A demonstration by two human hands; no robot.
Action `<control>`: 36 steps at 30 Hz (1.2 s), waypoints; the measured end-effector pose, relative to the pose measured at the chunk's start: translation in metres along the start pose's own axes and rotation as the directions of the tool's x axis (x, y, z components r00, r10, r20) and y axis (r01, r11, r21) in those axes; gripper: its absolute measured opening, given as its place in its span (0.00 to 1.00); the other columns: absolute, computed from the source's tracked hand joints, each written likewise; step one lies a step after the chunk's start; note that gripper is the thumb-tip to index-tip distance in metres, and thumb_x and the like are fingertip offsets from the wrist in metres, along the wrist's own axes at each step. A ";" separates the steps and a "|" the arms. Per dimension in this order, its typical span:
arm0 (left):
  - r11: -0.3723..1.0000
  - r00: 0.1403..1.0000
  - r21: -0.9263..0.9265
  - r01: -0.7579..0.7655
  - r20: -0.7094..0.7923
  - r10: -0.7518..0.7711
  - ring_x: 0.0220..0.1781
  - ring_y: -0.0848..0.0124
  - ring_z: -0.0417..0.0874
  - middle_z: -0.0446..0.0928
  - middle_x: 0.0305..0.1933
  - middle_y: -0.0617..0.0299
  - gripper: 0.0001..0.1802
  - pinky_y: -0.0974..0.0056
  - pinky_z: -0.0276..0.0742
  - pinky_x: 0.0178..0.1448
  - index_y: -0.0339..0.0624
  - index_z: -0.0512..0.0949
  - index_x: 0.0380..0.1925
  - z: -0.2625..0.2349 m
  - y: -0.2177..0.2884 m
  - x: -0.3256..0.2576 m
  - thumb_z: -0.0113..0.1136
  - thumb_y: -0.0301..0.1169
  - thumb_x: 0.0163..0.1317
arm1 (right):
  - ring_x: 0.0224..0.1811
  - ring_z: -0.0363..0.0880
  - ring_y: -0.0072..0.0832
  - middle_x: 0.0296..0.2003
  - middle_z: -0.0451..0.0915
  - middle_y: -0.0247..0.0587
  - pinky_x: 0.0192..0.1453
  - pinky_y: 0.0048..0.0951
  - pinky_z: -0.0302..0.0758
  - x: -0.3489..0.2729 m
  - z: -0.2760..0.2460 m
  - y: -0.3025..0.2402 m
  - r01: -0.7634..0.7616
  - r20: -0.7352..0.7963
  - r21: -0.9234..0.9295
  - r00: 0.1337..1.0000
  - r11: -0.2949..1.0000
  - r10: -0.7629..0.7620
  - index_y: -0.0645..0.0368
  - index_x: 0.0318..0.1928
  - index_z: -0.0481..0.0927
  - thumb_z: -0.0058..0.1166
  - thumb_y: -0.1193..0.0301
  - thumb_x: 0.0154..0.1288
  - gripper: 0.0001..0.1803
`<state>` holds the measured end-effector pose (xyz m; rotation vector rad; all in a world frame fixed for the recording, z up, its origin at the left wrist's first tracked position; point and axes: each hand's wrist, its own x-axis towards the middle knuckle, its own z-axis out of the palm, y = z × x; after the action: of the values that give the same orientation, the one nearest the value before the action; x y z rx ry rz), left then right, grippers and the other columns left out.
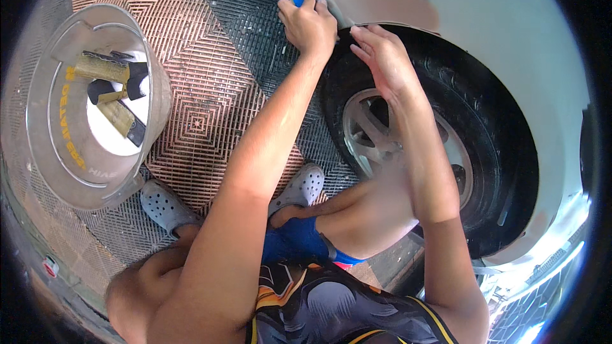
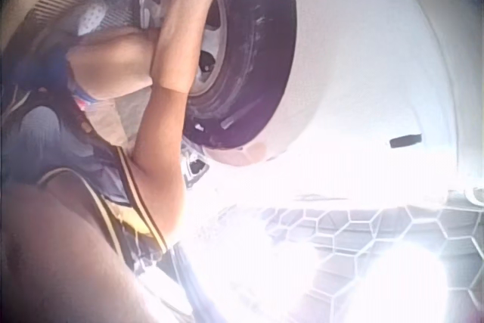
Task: The person is sanding the wheel arch area of a white car using a blue sanding block. They repeatedly dip the sanding block into a bucket of water and continue sanding the same area.
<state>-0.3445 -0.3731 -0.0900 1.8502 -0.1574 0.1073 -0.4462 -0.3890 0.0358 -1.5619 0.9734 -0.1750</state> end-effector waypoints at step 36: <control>0.998 0.998 -0.069 0.005 0.070 0.000 0.52 0.45 0.74 0.69 0.48 0.45 0.24 0.46 0.76 0.52 0.45 0.81 0.60 -0.005 0.003 -0.013 0.65 0.36 0.63 | 0.72 0.67 0.34 0.65 0.74 0.49 0.79 0.42 0.58 0.004 -0.002 -0.009 0.023 0.032 -0.039 0.999 0.999 -0.022 0.70 0.67 0.71 0.55 0.66 0.74 0.27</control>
<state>-0.3580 -0.3684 -0.0873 1.7861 -0.2054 0.0352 -0.4399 -0.3938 0.0426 -1.6072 0.9397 -0.1471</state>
